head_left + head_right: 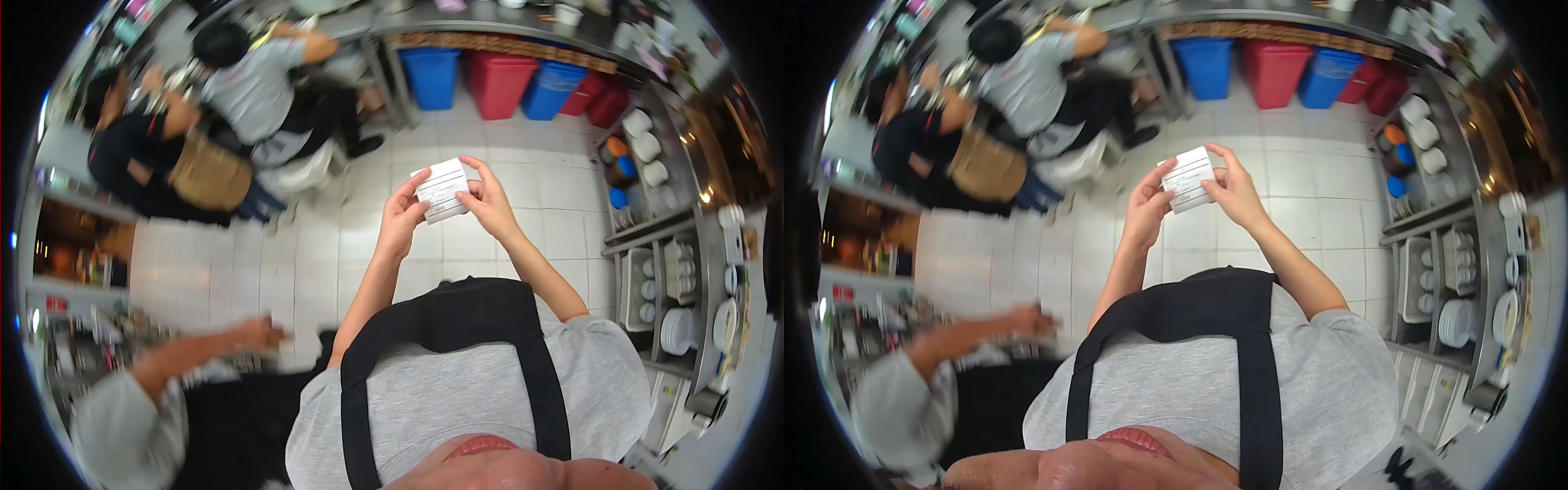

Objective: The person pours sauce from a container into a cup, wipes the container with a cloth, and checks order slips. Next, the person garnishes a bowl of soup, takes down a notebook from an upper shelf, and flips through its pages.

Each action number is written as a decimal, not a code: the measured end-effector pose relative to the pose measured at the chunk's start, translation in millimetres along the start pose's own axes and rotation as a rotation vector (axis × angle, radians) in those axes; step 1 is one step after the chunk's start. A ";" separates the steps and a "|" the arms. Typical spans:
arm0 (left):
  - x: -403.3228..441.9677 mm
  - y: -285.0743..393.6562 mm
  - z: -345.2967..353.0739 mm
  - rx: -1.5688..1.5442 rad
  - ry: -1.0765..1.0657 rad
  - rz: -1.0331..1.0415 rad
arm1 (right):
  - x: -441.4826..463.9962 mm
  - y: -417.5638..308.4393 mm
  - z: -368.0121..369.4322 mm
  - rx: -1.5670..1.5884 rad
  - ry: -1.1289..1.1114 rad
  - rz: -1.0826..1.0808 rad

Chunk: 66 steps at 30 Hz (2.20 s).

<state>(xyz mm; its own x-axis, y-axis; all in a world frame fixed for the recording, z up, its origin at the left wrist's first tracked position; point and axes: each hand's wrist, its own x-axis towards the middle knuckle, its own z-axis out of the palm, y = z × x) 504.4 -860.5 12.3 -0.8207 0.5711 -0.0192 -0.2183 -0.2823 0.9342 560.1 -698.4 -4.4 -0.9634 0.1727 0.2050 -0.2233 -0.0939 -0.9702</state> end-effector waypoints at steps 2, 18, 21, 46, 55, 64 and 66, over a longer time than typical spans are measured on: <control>3.3 10.3 7.2 0.007 -0.099 0.031 | -2.1 -19.2 -3.2 -0.047 0.053 -0.042; 148.8 -87.3 54.2 -0.091 -0.316 -0.131 | 20.0 -11.9 -117.2 -0.336 0.161 0.214; 236.5 -106.6 66.0 -0.133 -0.292 -0.135 | 82.8 15.0 -173.7 -0.278 0.161 0.185; 577.1 -107.8 353.1 0.057 -0.466 0.011 | 303.7 -83.8 -573.0 -0.233 -0.103 0.134; 645.7 -103.4 338.9 0.033 0.010 0.065 | 446.0 -108.6 -687.8 -0.526 -0.108 0.067; 714.6 -87.4 303.9 0.214 0.112 0.077 | 545.2 -202.4 -1045.0 -0.771 1.212 -0.316; 716.8 -79.7 312.5 0.181 0.109 0.095 | 543.2 -223.3 -1037.2 -0.857 1.376 -0.382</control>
<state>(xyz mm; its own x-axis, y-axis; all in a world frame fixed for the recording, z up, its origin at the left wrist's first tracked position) 98.6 -187.8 35.5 -0.8875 0.4589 0.0426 -0.0470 -0.1821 0.9822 240.4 433.4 189.7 0.0696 0.7789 0.6233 0.1891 0.6032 -0.7748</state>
